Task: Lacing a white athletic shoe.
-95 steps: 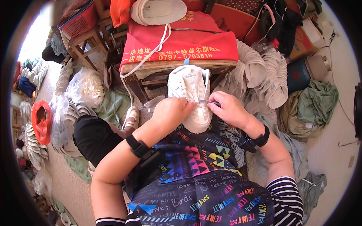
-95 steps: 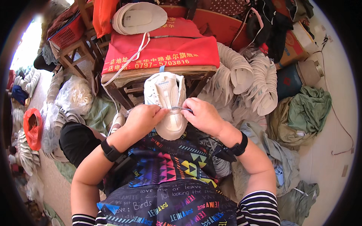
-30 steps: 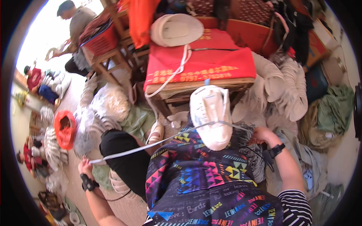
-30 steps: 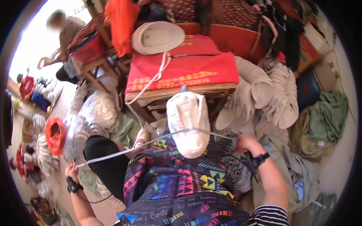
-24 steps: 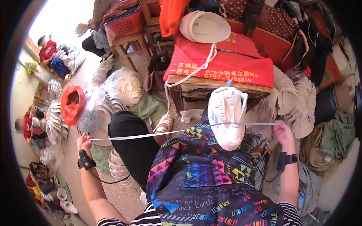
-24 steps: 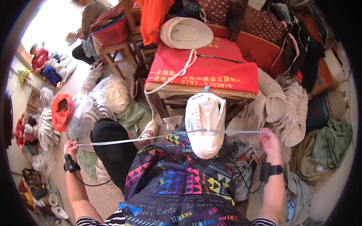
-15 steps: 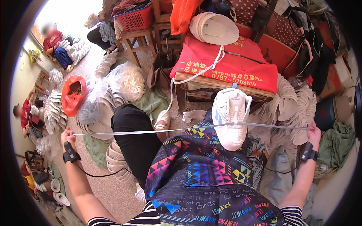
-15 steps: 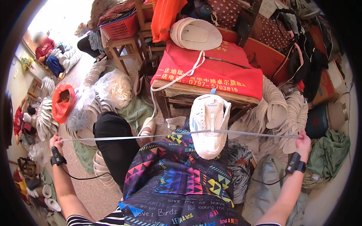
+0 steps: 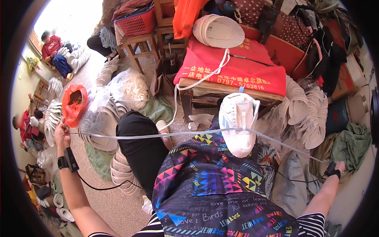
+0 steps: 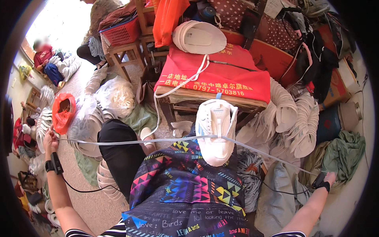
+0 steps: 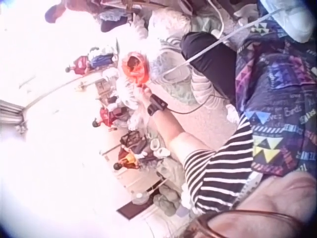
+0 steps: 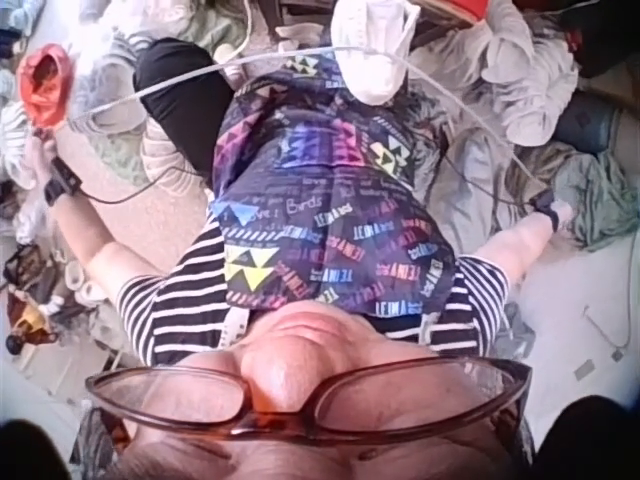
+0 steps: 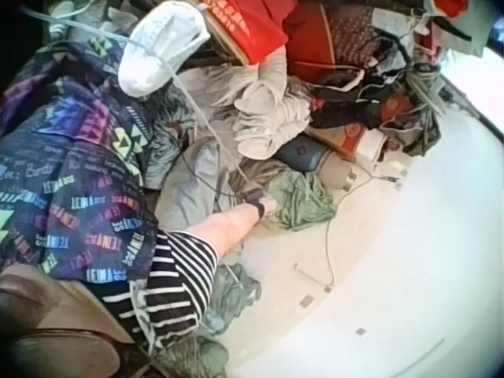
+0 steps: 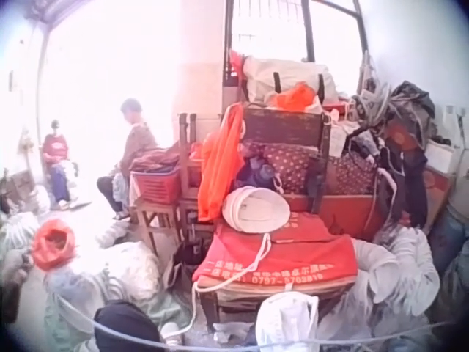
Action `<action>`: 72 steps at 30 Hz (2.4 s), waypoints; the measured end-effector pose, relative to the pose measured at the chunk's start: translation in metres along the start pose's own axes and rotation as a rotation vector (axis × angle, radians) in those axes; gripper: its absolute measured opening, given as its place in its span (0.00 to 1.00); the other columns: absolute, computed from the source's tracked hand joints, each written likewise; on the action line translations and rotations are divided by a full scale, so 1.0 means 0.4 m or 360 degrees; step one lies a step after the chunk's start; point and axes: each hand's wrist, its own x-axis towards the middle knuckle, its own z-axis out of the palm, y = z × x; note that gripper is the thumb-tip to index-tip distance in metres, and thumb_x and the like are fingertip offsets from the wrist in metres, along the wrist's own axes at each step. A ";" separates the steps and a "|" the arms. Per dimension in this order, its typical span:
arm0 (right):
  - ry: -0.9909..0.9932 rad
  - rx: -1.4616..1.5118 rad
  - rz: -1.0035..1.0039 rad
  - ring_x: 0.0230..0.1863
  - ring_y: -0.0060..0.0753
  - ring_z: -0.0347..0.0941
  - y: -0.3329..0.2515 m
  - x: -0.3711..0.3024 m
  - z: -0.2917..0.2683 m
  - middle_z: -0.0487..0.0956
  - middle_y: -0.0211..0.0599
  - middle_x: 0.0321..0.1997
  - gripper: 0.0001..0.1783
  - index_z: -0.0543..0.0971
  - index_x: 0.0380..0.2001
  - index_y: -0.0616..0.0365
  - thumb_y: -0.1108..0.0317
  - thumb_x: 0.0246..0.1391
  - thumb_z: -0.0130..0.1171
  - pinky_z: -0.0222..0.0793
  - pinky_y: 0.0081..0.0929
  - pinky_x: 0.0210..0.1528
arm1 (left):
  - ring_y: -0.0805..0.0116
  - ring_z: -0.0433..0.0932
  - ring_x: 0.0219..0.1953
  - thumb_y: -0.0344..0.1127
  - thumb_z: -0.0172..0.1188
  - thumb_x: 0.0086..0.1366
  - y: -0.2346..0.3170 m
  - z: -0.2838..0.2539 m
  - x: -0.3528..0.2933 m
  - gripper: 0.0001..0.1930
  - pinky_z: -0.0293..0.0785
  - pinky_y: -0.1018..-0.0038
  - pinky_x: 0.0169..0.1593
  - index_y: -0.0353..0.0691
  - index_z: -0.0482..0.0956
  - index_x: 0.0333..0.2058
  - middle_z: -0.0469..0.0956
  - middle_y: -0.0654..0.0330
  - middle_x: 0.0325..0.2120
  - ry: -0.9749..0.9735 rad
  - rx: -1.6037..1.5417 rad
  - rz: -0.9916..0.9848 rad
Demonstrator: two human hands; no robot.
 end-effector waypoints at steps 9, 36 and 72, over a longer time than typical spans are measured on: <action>-0.0111 -0.0379 0.0215 0.12 0.16 0.53 0.164 -0.006 0.107 0.76 0.25 0.23 0.04 0.72 0.28 0.50 0.74 0.52 0.53 0.45 0.19 0.12 | 0.82 0.71 0.29 0.31 0.52 0.66 -0.002 0.639 -0.560 0.17 0.67 0.85 0.33 0.36 0.75 0.53 0.81 0.63 0.36 -0.1048 0.0711 0.0008; -0.1811 -0.0785 -0.0948 0.31 0.25 0.73 0.213 -0.883 0.798 0.75 0.33 0.30 0.09 0.75 0.35 0.64 0.68 0.58 0.57 0.69 0.25 0.37 | 0.79 0.73 0.23 0.33 0.52 0.70 -0.342 1.035 -1.149 0.08 0.69 0.83 0.28 0.34 0.73 0.38 0.76 0.64 0.28 -0.1923 0.0589 0.0587; -0.2095 -0.0632 0.0040 0.15 0.11 0.60 0.234 -0.867 0.802 0.72 0.21 0.21 0.13 0.76 0.26 0.57 0.63 0.63 0.52 0.54 0.14 0.17 | 0.42 0.76 0.31 0.41 0.54 0.64 -0.271 1.039 -1.217 0.13 0.72 0.57 0.35 0.36 0.75 0.29 0.77 0.44 0.25 -0.2123 0.1232 0.0471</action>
